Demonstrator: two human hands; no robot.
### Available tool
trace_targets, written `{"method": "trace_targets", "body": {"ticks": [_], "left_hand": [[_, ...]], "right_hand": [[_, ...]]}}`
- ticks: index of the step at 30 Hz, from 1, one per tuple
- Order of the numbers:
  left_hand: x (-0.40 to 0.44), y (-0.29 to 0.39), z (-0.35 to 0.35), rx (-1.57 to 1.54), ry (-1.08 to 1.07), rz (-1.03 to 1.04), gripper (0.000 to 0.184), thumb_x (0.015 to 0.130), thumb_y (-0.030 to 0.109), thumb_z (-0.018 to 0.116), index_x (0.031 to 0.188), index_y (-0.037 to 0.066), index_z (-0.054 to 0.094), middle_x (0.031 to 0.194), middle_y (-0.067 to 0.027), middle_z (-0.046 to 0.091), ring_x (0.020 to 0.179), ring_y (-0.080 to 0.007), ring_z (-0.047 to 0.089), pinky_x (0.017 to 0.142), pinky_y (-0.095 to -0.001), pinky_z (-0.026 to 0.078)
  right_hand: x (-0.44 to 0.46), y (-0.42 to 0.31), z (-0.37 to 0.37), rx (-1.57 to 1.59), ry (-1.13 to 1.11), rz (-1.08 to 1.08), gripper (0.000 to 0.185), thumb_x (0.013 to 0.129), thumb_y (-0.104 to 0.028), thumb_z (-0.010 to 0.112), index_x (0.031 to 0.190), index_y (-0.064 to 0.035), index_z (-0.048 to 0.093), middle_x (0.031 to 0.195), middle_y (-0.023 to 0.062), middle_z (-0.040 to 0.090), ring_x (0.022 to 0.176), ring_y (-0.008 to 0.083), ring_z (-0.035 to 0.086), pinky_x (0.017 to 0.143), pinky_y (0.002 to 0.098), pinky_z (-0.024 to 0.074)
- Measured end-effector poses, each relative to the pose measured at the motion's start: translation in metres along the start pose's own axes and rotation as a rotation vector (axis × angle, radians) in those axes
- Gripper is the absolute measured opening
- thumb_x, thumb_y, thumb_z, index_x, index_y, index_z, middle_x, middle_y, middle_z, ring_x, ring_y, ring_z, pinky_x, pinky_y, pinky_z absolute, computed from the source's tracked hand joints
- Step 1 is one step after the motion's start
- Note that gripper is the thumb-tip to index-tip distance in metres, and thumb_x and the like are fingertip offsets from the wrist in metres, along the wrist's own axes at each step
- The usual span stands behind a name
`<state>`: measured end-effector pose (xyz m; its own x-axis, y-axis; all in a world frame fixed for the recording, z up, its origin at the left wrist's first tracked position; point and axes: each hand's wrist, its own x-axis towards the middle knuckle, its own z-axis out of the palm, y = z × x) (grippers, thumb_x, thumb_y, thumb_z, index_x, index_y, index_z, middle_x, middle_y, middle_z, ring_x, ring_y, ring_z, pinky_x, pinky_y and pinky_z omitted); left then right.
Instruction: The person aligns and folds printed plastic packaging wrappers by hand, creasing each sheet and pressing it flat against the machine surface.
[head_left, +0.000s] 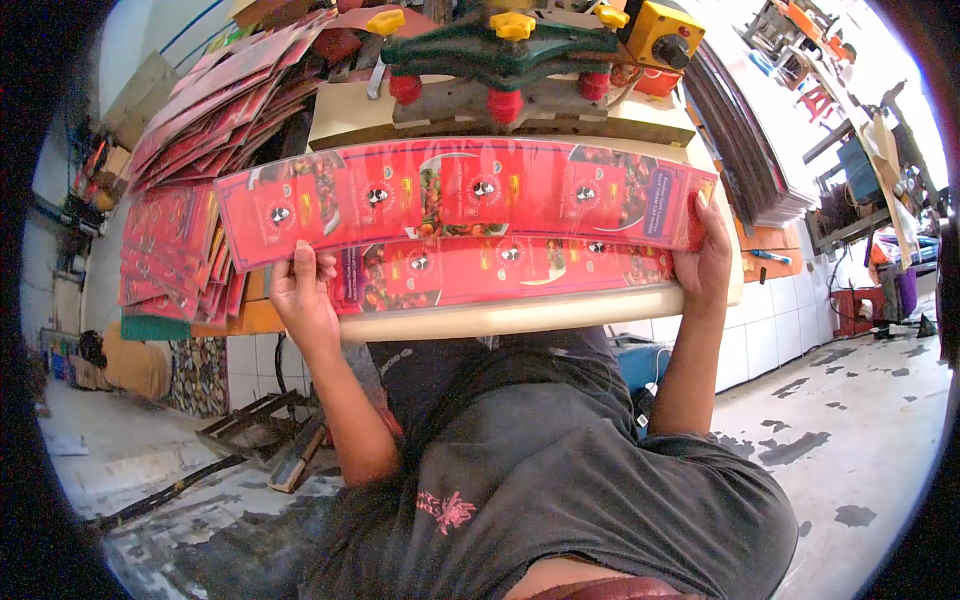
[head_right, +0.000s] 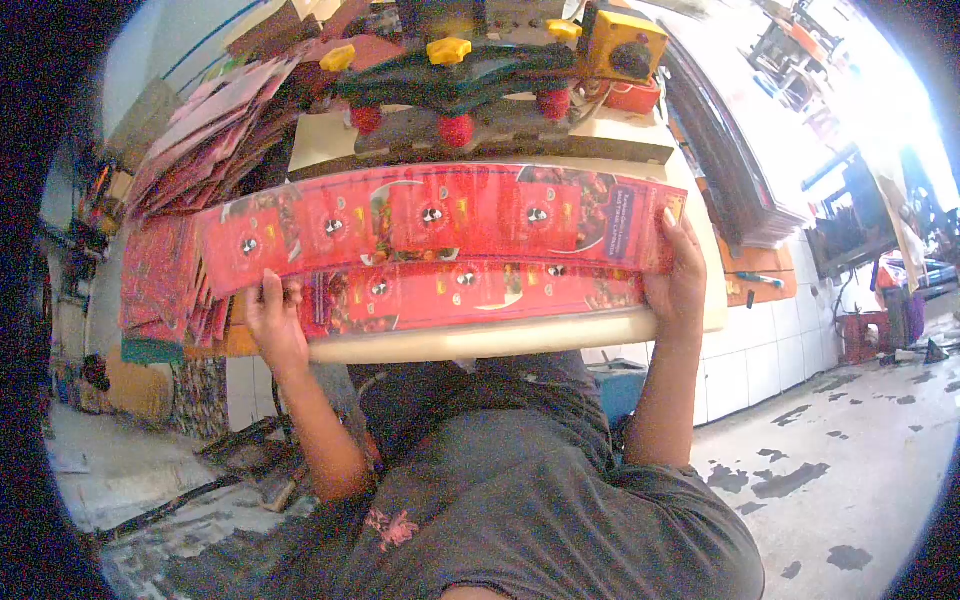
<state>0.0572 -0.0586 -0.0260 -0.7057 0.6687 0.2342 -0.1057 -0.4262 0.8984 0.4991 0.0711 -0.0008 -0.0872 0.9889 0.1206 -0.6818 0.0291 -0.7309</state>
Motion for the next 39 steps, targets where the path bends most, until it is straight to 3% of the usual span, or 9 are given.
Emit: {"method": "trace_targets", "body": {"ticks": [14,18,19,23,26,28,34,39], "left_hand": [[-0.004,0.009,0.012,0.1,0.02,0.004,0.02,0.097,0.022,0.065,0.094,0.003,0.06,0.077,-0.0043,0.063,0.068,-0.0109,0.059,0.062,-0.0248,0.048],[-0.005,0.007,0.01,0.144,0.01,0.025,0.023,0.097,0.024,0.065,0.098,0.002,0.059,0.08,-0.005,0.064,0.068,-0.0117,0.06,0.063,-0.0266,0.048],[-0.007,0.011,0.015,0.158,0.025,0.03,0.024,0.097,0.025,0.065,0.098,0.002,0.059,0.08,-0.0054,0.064,0.069,-0.0118,0.06,0.063,-0.0267,0.048],[-0.008,0.015,0.021,0.182,0.011,0.022,0.025,0.097,0.027,0.064,0.097,0.003,0.057,0.081,-0.0072,0.065,0.071,-0.0126,0.06,0.067,-0.0264,0.047],[-0.004,0.007,0.007,0.202,0.003,0.009,0.025,0.097,0.027,0.063,0.097,0.003,0.057,0.081,-0.0076,0.065,0.072,-0.0128,0.059,0.07,-0.0267,0.046],[-0.001,0.002,-0.003,0.203,-0.074,0.002,0.024,0.097,0.029,0.064,0.102,0.006,0.058,0.09,-0.002,0.063,0.08,-0.0113,0.062,0.071,-0.0276,0.049],[-0.003,0.004,-0.006,0.116,-0.119,0.005,0.022,0.099,0.028,0.061,0.099,0.007,0.056,0.091,-0.0026,0.062,0.082,-0.011,0.06,0.072,-0.0267,0.048],[-0.002,0.004,-0.009,0.101,-0.151,0.014,0.02,0.1,0.027,0.06,0.102,0.008,0.056,0.095,-0.0017,0.062,0.087,-0.0115,0.061,0.072,-0.0274,0.049]], "right_hand": [[-0.002,-0.001,-0.003,0.016,-0.064,0.021,0.037,0.099,-0.017,0.054,0.131,0.001,0.049,0.124,0.013,0.061,0.113,0.0208,0.061,0.098,0.0368,0.0495],[0.0,0.004,-0.016,0.11,0.039,0.028,0.037,0.102,-0.021,0.05,0.133,-0.0007,0.05,0.126,0.0136,0.061,0.114,0.0224,0.061,0.099,0.0385,0.0495],[0.002,0.004,-0.016,0.139,0.027,0.042,0.04,0.105,-0.029,0.046,0.133,-0.0013,0.05,0.126,0.014,0.061,0.115,0.0228,0.061,0.099,0.0401,0.0495],[0.003,0.003,-0.012,0.176,0.094,0.039,0.047,0.105,-0.038,0.043,0.132,-0.0008,0.049,0.126,0.0161,0.06,0.116,0.0254,0.06,0.099,0.0434,0.0496],[0.003,0.002,-0.01,0.192,0.063,0.035,0.046,0.105,-0.038,0.043,0.132,-0.001,0.05,0.125,0.0153,0.06,0.114,0.0246,0.061,0.099,0.0431,0.0499],[0.004,0.002,-0.011,0.184,0.061,0.039,0.046,0.105,-0.038,0.043,0.132,-0.0011,0.05,0.125,0.0151,0.061,0.114,0.0243,0.061,0.099,0.0429,0.0504],[0.004,0.002,-0.011,0.166,0.087,0.058,0.047,0.105,-0.038,0.041,0.133,-0.0009,0.05,0.124,0.0146,0.061,0.115,0.0237,0.061,0.097,0.0423,0.0516],[0.002,-0.002,-0.005,0.173,0.028,0.053,0.062,0.105,-0.049,0.036,0.138,0.0031,0.045,0.132,0.0177,0.057,0.12,0.0268,0.058,0.104,0.0429,0.0466]]}}
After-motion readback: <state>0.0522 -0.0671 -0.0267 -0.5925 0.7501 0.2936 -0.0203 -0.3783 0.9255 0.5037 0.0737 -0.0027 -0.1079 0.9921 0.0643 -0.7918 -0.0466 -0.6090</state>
